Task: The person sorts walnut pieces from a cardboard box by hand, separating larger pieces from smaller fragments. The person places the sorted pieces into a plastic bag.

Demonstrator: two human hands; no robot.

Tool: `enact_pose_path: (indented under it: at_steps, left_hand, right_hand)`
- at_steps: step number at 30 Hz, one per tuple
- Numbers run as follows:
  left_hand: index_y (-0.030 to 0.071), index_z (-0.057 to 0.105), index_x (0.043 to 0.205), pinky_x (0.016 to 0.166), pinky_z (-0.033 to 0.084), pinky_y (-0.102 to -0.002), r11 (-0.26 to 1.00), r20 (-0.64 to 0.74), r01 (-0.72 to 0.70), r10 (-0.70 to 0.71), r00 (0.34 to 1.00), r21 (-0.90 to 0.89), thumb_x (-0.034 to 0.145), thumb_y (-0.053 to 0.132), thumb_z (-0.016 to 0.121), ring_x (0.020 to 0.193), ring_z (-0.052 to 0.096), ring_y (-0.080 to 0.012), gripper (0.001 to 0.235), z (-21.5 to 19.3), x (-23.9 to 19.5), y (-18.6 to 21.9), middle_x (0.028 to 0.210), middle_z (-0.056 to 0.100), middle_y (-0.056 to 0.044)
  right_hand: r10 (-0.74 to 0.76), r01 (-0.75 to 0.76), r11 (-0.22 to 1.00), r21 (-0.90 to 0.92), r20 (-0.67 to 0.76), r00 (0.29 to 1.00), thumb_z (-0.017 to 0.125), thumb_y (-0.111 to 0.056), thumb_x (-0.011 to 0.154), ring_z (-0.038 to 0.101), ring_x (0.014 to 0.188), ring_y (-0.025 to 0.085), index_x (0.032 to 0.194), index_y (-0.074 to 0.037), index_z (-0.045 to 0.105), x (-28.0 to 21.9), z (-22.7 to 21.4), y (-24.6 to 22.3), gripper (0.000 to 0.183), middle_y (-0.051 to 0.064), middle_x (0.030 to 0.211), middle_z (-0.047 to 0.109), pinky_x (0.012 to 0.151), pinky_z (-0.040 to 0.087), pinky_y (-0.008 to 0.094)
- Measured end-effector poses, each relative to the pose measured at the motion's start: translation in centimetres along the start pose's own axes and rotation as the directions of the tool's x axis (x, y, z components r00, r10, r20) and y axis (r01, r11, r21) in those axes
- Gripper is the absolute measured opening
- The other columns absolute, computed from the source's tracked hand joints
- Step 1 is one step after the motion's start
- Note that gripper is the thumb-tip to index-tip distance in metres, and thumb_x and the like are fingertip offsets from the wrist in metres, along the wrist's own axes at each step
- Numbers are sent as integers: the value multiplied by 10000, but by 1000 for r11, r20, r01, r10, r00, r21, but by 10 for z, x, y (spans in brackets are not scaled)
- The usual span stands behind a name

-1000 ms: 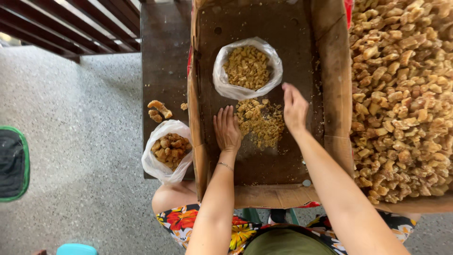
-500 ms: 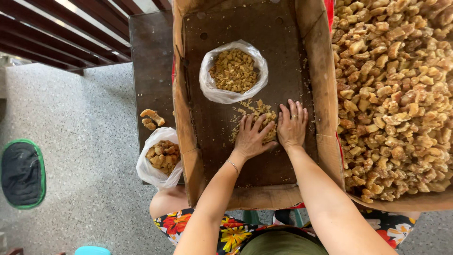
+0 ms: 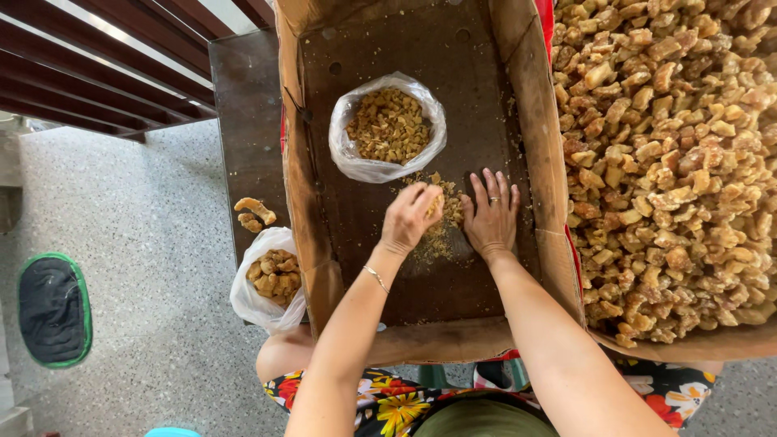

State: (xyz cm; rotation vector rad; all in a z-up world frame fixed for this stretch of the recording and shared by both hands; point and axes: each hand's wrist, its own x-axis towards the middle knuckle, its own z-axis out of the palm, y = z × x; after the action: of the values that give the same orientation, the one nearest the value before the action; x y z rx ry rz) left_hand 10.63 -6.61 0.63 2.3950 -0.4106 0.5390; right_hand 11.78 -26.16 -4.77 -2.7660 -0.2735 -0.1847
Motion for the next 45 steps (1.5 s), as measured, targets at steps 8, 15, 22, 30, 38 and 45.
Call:
enact_pose_path:
  at_steps: [8, 15, 22, 30, 38, 45]
  left_hand:
    - [110, 630, 1222, 826, 627, -361, 982, -3, 131, -132, 991, 139, 997, 225, 705, 940, 702, -266, 264, -28, 94, -93, 1111, 667, -135]
    - [140, 574, 1443, 1148, 346, -549, 900, 264, 406, -434, 861, 155, 980, 670, 568, 1387, 512, -380, 703, -45, 110, -116, 1551, 490, -117]
    - [184, 672, 1385, 1323, 230, -422, 733, 425, 676, -637, 644, 75, 924, 767, 173, 1395, 612, -226, 895, -62, 131, -114, 1378, 739, -46]
    - [95, 651, 1375, 1049, 541, -453, 686, 77, 614, -640, 764, -389, 1046, 657, 216, 1165, 693, -256, 783, -67, 100, -60, 1151, 773, -91]
    - [3, 681, 1255, 979, 576, -362, 748, -336, 546, -660, 672, -378, 1140, 259, 452, 1100, 747, -247, 363, -52, -33, -13, 1159, 771, -129]
    - [-10, 656, 1277, 1023, 517, -444, 741, -366, 664, -648, 668, -99, 1110, 207, 449, 1202, 629, -369, 343, -20, -92, -34, 1280, 673, -203]
  right_hand:
    - [-22, 20, 1000, 19, 100, 995, 449, -681, 994, 235, 1545, 287, 1557, -253, 417, 2, -9, -4, 708, 75, 1640, 346, 1282, 83, 527]
    - [-13, 10, 1000, 28, 95, 995, 438, -639, 1023, 251, 1542, 292, 1548, -247, 442, 1, -7, -4, 656, 91, 1623, 377, 1283, 90, 532]
    - [-26, 24, 999, 46, 35, 999, 478, -563, 1054, 320, 1530, 311, 1507, -212, 516, 1, -7, -3, 574, 94, 1593, 455, 1282, 131, 546]
    - [-81, 72, 986, 149, 56, 995, 460, -595, 1038, 306, 1532, 311, 1534, -176, 471, -4, -12, 0, 648, 110, 1609, 413, 1287, 135, 522]
    - [-164, 112, 980, 163, 354, 921, 98, -830, 947, 127, 1587, 291, 1643, -181, 173, 17, 24, -41, 955, 105, 1714, 151, 1284, 19, 438]
    - [-577, 550, 807, 214, 87, 812, 437, -719, 930, 277, 1488, 376, 1542, -147, 373, -2, 14, -94, 839, 196, 1594, 341, 1246, 187, 512]
